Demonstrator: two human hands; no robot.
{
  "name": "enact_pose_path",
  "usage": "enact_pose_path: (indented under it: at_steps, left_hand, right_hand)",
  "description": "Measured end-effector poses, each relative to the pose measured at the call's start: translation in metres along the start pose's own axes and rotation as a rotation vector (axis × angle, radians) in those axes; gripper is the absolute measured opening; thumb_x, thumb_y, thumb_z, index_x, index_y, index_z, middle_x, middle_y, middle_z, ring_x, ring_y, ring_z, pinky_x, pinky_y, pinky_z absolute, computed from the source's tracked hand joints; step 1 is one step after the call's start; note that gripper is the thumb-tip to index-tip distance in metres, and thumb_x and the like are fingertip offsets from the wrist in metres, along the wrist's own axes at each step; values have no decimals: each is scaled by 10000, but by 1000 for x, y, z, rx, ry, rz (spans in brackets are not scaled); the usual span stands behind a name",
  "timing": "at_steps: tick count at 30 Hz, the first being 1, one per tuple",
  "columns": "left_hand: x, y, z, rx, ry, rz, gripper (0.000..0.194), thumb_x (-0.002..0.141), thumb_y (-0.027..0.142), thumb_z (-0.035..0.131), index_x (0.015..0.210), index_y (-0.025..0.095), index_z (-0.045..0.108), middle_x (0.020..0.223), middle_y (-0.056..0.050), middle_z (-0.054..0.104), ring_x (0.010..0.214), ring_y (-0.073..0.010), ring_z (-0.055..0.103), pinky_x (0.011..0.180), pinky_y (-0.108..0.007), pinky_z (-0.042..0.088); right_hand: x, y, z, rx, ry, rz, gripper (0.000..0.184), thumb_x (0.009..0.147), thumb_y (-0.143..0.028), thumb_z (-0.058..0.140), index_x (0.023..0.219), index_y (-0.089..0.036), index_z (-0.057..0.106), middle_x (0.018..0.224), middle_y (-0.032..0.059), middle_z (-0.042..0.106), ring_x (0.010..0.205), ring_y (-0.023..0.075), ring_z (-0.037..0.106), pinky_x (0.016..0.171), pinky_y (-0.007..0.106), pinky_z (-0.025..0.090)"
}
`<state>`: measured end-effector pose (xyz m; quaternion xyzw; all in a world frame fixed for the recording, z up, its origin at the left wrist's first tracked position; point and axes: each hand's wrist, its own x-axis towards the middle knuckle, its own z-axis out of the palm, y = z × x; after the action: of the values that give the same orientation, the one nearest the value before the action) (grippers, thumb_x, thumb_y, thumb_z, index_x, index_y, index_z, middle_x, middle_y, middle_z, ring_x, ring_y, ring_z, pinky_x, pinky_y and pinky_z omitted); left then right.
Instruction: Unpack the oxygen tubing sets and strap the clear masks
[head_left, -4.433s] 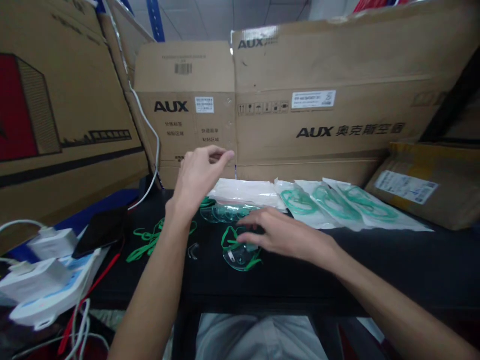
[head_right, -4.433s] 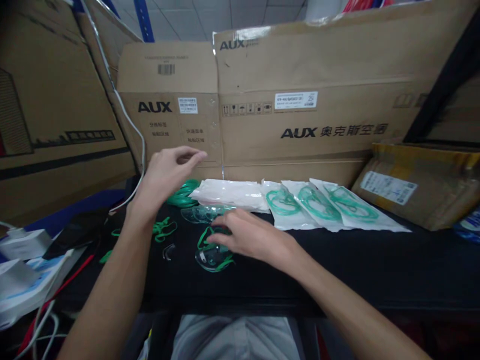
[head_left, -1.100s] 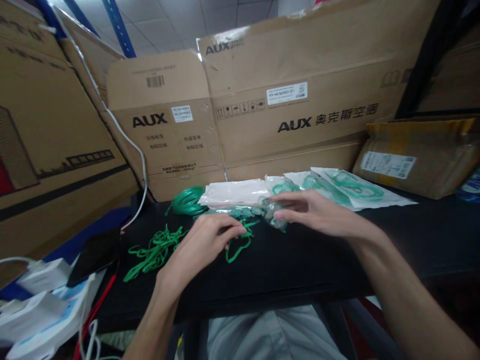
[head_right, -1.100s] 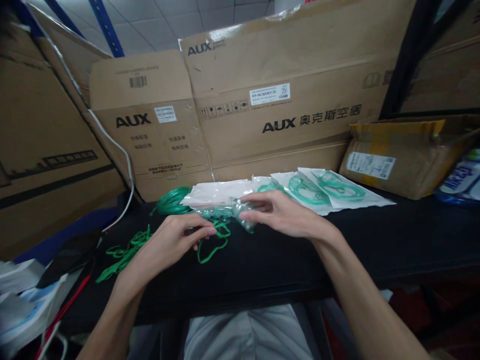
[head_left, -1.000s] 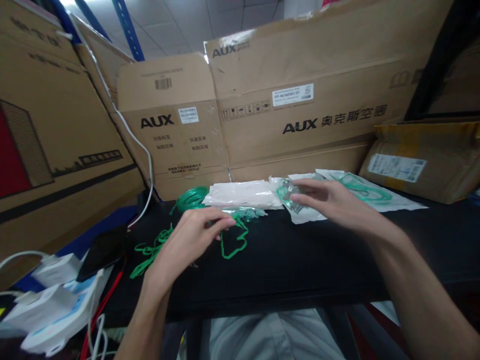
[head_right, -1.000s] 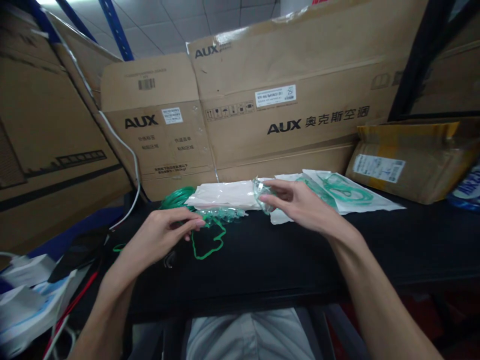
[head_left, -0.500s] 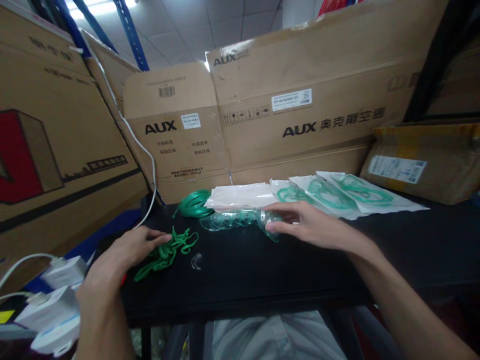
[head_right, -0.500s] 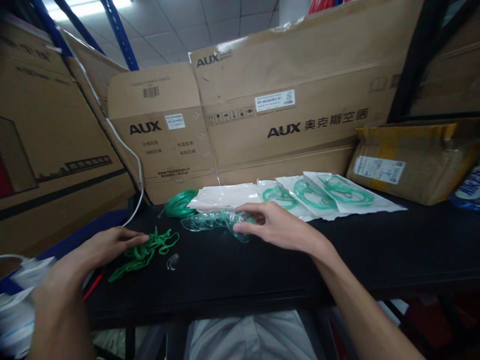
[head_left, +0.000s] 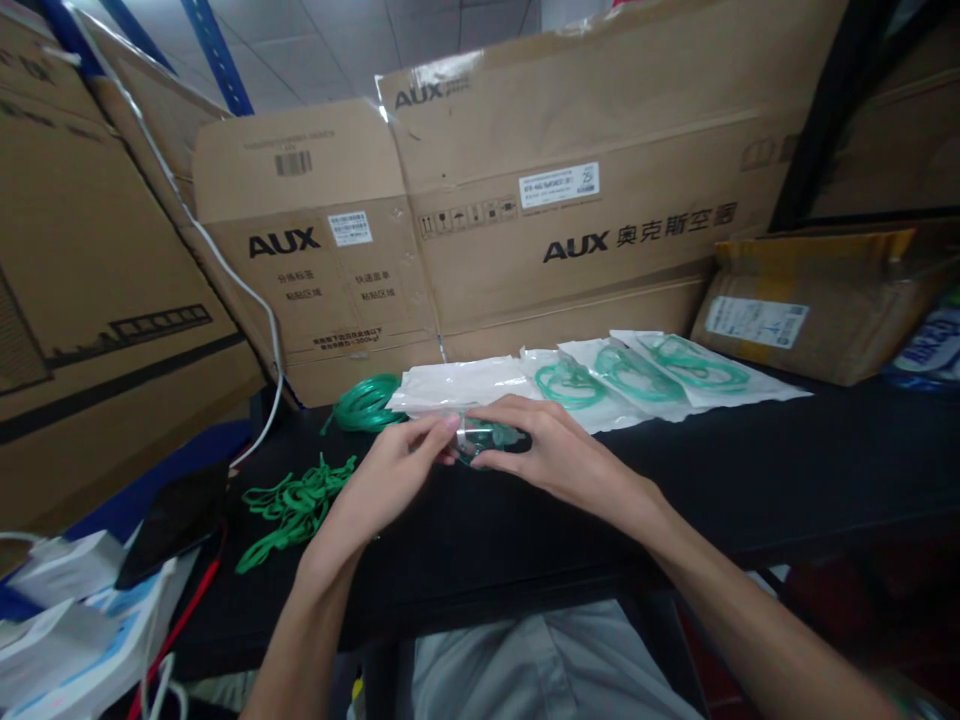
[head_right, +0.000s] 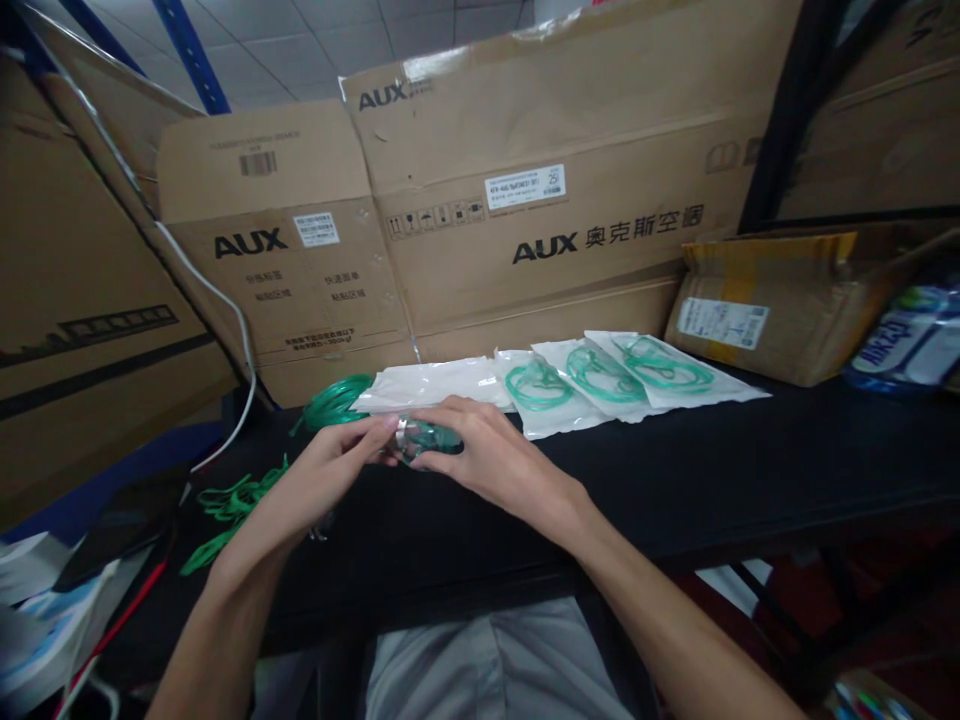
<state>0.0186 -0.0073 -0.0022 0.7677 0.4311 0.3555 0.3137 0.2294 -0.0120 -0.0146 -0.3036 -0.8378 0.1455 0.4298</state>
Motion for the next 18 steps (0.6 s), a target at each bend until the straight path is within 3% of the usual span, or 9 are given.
enact_pose_path:
  at_steps: [6,11,18]
  left_hand:
    - [1,-7,-5,-65,37,-3,405,929,526,577,1028,177,756,953,-36,733,907,-203,652,877,-310,535]
    - [-1,3,-2,-291,3,-61,342,899,450,642,1031,162,771,1081,-84,731,1038,-244,654,877,-340,570]
    - [2,1,3,-256,-18,-46,329,873,386,671,1084,147,751,1050,-99,730,823,-193,695,575,-220,524]
  right_hand:
    - [3,-1,11,231,82,211,360,940,-374,632,1265,-233,697,1313,87,679,1162,243,647,990,382,512]
    - [5,3,8,365,81,295,354,902,-370,676,1219,-220,725,1302,74,689,1137,245,668,1005,394,515]
    - [5,4,3,367,71,270,275,879,-299,682,1117,-184,758,1170,76,750,1117,216,676,999,344,493]
